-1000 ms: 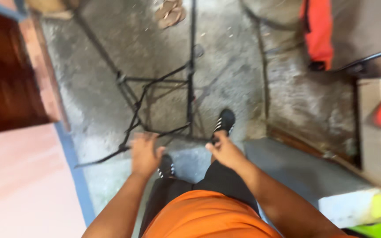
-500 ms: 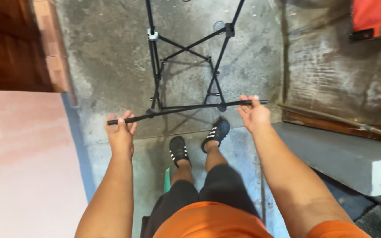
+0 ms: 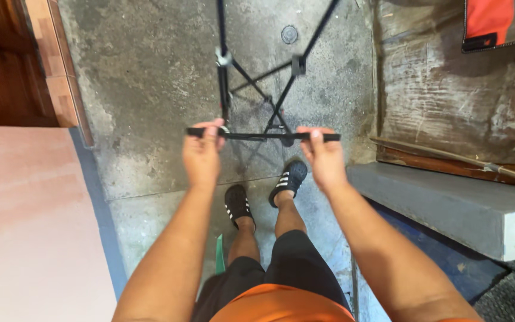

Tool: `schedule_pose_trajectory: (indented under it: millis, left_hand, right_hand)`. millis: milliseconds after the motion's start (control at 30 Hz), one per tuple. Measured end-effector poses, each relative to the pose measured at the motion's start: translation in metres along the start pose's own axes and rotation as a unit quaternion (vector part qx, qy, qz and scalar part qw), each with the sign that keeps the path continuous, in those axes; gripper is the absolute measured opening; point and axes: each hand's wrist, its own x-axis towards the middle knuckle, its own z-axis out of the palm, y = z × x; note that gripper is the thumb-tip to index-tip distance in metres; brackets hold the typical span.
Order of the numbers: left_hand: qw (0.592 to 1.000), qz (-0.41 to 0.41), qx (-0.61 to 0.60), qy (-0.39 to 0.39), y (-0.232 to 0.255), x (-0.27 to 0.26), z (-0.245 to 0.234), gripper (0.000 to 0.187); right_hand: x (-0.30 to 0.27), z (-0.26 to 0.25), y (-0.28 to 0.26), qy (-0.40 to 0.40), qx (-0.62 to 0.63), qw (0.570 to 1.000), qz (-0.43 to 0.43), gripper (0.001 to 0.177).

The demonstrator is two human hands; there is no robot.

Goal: The person assembles a portable camping chair by unfolding the fabric, inserting metal poles into sleeves, and attaching the fabric to the frame. They then place a red dustpan on the chair seat and continue adjusting the frame and fabric.

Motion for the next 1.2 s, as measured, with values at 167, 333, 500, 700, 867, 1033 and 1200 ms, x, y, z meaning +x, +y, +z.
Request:
schedule_pose_trajectory:
  millis: [167, 333, 500, 700, 867, 1033, 1200]
  left_hand:
    - [0.992, 0.068, 0.037, -0.096, 0.016, -0.026, 0.047, 0.012]
    - [0.977, 0.043, 0.159, -0.134, 0.039, -0.026, 0.066, 0.02]
    - [0.963, 0.092, 0.224, -0.118, 0.05, -0.028, 0.081, 0.022]
    - [0.949, 0.074, 0.241, -0.188, 0.047, -0.019, 0.069, 0.027]
    - [0.95, 0.028, 0.198, -0.239, 0.048, 0.0, 0.048, 0.054]
    - [0.935, 0.048, 0.229, -0.266, 0.041, -0.002, 0.022, 0.064]
    - [0.924, 0.04, 0.27, -0.269, 0.013, -0.012, -0.01, 0.064]
  right_hand:
    - [-0.006, 0.038, 0.004, -0.07, -0.054, 0.994, -0.072, 0.013]
    - [-0.002, 0.04, 0.001, -0.088, -0.133, 0.983, -0.091, 0.016]
    - [-0.01, 0.044, -0.002, -0.128, -0.166, 0.968, -0.136, 0.019]
    - [-0.01, 0.041, -0.01, -0.148, -0.141, 0.975, -0.092, 0.023]
    - [-0.007, 0.041, -0.023, -0.091, -0.108, 0.99, -0.021, 0.028]
    - [-0.013, 0.044, -0.015, -0.043, -0.087, 0.995, -0.038, 0.031]
    - [-0.013, 0.024, 0.003, -0.057, -0.183, 0.981, -0.035, 0.048]
